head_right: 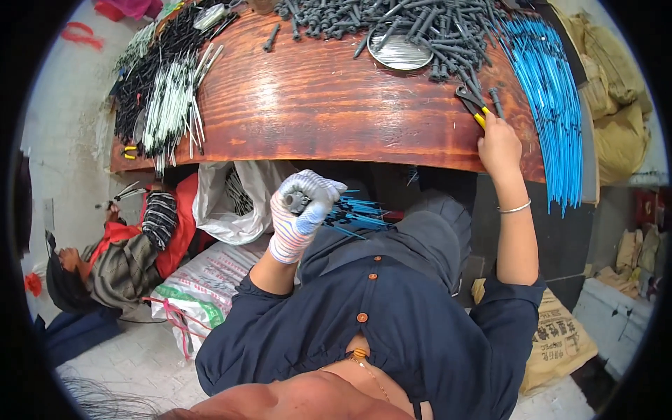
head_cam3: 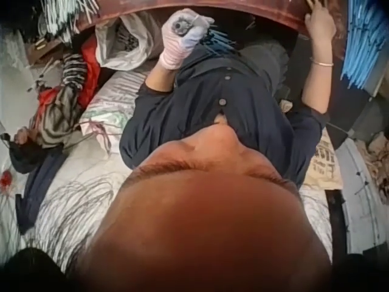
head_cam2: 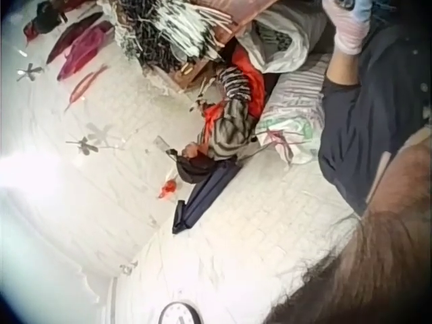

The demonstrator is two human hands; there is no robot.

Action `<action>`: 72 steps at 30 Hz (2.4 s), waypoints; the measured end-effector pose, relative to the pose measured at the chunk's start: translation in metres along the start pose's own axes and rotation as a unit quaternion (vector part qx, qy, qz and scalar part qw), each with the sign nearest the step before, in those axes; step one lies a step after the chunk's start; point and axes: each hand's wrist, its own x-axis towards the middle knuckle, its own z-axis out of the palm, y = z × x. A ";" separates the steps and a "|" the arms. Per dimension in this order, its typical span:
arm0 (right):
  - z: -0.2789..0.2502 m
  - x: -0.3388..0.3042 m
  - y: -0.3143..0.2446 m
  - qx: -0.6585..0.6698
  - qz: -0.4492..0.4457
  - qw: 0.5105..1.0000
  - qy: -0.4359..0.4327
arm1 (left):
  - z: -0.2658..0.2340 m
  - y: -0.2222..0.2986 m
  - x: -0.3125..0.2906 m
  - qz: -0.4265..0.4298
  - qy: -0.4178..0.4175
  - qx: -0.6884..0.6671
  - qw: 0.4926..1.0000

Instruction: Assembling the metal and plastic rib structure of umbrellas at a production station.

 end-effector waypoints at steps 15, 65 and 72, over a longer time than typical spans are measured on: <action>0.008 0.004 0.024 -0.103 0.069 0.984 -0.129 | 0.004 0.002 -0.004 -0.034 -0.027 0.005 0.999; -0.112 -0.017 -0.111 0.032 -0.373 0.911 0.174 | 0.017 0.011 -0.013 -0.072 0.012 0.020 0.997; -0.055 -0.037 -0.116 0.183 -0.325 0.915 0.152 | 0.009 0.006 -0.012 -0.007 -0.015 0.051 0.999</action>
